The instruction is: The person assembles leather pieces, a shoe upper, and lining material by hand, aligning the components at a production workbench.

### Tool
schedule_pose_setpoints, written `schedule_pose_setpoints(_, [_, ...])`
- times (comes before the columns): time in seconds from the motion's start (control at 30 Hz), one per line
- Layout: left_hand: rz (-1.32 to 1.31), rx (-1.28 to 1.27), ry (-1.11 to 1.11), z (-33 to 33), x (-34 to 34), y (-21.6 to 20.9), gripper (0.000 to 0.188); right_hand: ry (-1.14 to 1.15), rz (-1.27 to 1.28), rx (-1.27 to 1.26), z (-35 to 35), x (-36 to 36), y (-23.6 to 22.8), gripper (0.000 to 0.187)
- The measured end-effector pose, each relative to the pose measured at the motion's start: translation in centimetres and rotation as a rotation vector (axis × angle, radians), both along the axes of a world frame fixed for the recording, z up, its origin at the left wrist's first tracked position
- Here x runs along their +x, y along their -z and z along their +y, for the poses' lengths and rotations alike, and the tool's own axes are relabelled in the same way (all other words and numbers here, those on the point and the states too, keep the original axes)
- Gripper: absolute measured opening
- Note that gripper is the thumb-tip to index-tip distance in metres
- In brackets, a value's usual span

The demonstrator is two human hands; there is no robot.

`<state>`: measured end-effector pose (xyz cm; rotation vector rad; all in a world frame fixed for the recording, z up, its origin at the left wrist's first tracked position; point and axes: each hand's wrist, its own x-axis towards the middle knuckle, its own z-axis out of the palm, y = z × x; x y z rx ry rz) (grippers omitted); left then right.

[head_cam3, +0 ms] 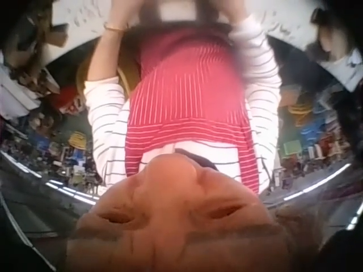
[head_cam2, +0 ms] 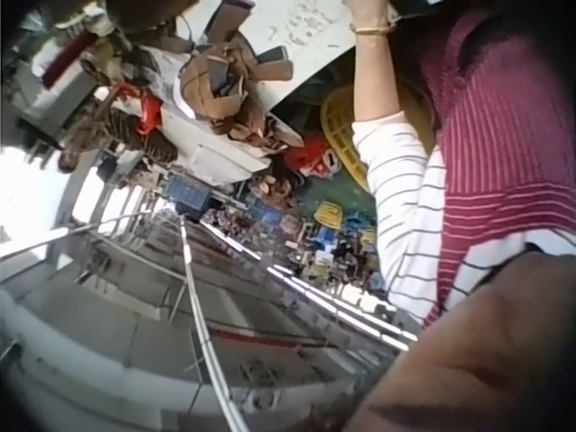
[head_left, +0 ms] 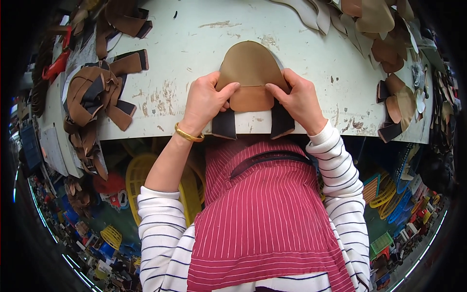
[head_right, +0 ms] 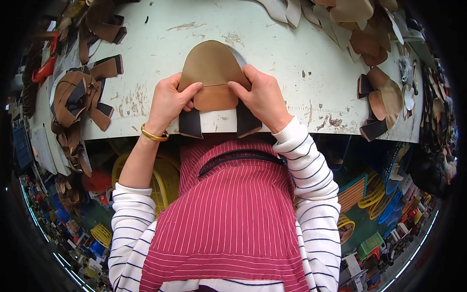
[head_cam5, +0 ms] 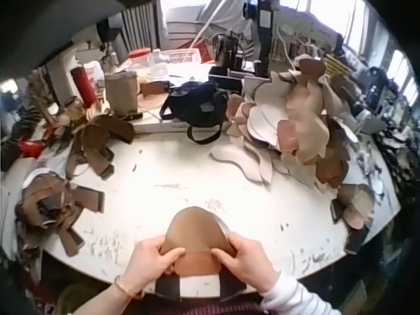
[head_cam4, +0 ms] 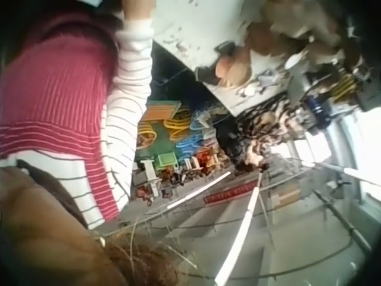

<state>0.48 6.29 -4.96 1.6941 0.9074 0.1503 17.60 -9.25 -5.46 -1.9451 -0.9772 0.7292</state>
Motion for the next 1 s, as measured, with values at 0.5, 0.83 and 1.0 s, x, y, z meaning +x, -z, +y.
schedule_pose_setpoints(0.5, [0.055, 0.014, -0.028, 0.0, 0.9, -0.5, 0.026, 0.079, -0.209, -0.043, -0.1, 0.0, 0.2, 0.027])
schedule_pose_setpoints(0.83, [0.077, 0.085, -0.027, -0.2, 0.9, -0.6, 0.027, 0.184, -0.042, -0.021, -0.1, 0.1, 0.5, 0.023])
schedule_pose_setpoints(1.0, [0.039, 0.052, -0.050, 0.0, 0.6, -0.2, 0.028, 0.176, -0.048, -0.019, -0.1, 0.1, 0.6, 0.023])
